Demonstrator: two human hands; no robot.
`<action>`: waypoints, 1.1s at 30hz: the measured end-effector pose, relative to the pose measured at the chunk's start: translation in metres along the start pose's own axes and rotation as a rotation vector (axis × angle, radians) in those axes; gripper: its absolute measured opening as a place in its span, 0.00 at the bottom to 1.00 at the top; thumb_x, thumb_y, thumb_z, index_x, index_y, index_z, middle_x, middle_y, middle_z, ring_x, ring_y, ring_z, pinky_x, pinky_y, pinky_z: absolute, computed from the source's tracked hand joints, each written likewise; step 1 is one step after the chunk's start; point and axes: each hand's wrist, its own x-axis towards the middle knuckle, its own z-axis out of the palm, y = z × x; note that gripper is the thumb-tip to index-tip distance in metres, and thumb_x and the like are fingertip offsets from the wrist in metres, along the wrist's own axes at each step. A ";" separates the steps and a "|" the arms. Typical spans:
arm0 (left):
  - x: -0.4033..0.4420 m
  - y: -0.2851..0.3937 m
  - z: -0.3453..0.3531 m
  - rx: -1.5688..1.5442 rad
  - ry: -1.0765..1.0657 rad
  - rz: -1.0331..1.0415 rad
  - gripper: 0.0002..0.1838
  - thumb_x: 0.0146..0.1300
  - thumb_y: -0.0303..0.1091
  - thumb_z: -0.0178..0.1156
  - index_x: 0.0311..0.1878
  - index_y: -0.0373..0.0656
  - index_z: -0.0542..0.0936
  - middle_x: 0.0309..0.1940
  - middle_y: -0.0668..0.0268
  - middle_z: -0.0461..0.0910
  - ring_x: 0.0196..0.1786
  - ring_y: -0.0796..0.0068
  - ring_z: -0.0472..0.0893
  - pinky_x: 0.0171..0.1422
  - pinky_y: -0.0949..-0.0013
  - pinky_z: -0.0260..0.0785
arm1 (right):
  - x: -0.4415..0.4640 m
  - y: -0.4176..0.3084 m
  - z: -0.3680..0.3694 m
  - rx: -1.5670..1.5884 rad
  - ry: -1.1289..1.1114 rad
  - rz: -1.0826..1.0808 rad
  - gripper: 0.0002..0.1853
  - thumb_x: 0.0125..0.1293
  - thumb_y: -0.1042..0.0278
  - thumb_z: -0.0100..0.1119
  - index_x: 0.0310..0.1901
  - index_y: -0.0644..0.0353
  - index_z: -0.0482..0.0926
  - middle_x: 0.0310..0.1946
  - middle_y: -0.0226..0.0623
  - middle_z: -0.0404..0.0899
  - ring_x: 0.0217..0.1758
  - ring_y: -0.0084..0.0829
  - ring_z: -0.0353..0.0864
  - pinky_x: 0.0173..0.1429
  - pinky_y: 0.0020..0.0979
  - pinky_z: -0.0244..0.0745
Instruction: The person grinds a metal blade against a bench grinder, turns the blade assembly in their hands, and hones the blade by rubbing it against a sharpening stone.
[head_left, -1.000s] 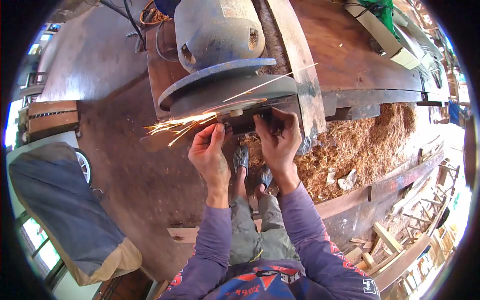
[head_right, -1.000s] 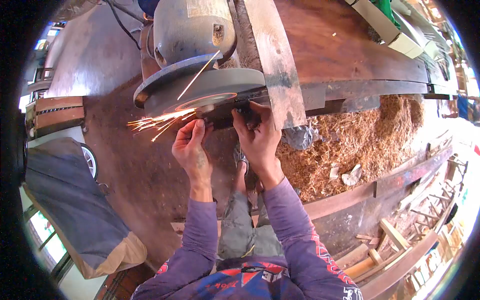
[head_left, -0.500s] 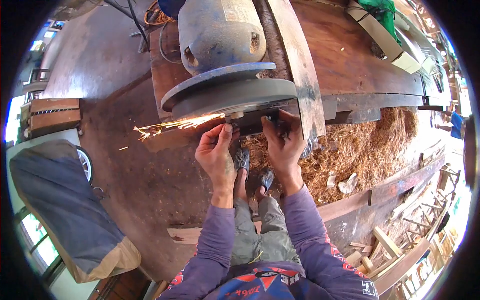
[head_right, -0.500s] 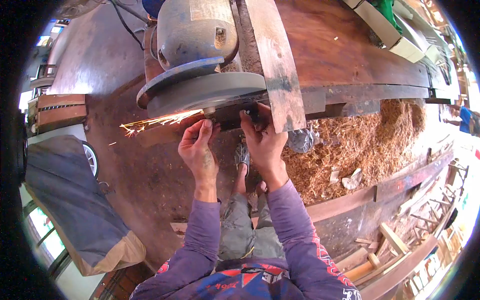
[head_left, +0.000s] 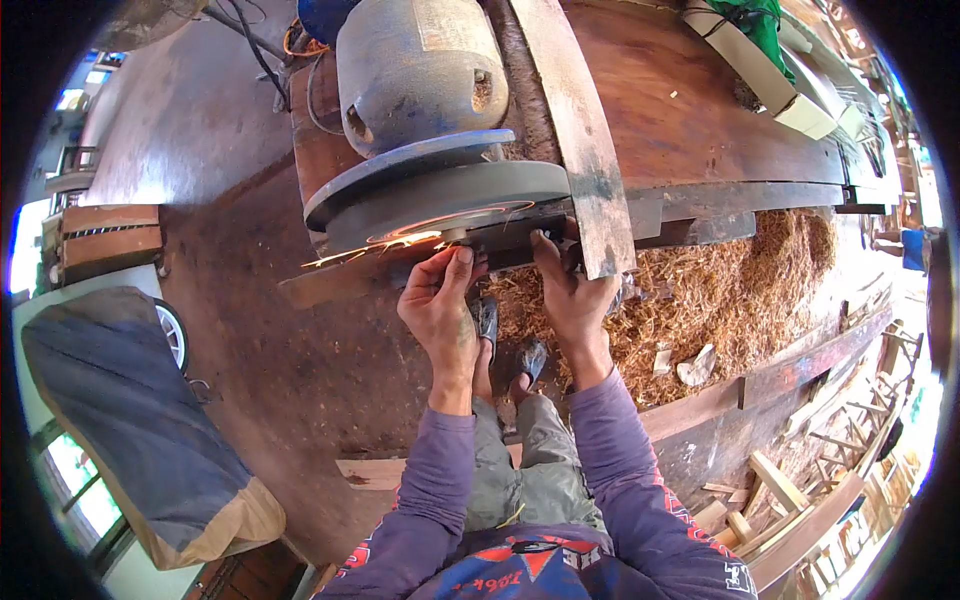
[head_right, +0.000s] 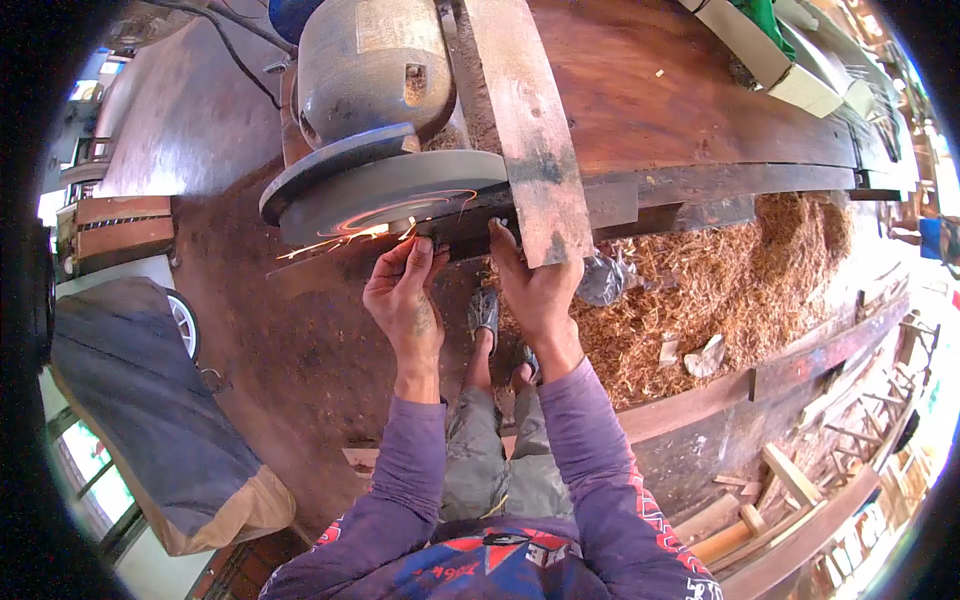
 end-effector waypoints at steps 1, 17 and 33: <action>-0.001 0.000 0.001 0.000 -0.003 0.000 0.06 0.64 0.24 0.70 0.41 0.33 0.83 0.38 0.60 0.85 0.39 0.72 0.86 0.49 0.64 0.85 | 0.000 -0.001 -0.002 0.019 -0.014 0.035 0.18 0.59 0.73 0.74 0.50 0.63 0.82 0.40 0.43 0.81 0.41 0.44 0.78 0.46 0.39 0.73; -0.085 -0.040 0.006 0.354 -0.138 -0.042 0.11 0.61 0.21 0.66 0.47 0.29 0.80 0.43 0.58 0.82 0.43 0.70 0.80 0.48 0.67 0.75 | -0.041 0.020 -0.092 0.117 0.094 0.119 0.22 0.60 0.75 0.69 0.56 0.63 0.76 0.47 0.47 0.81 0.49 0.41 0.84 0.53 0.34 0.80; -0.318 0.143 0.014 0.339 -1.330 -0.492 0.17 0.66 0.19 0.64 0.58 0.32 0.80 0.47 0.58 0.87 0.50 0.73 0.85 0.59 0.70 0.77 | -0.177 -0.086 -0.334 1.228 0.224 0.570 0.18 0.70 0.67 0.60 0.58 0.64 0.76 0.44 0.39 0.84 0.45 0.34 0.86 0.51 0.38 0.84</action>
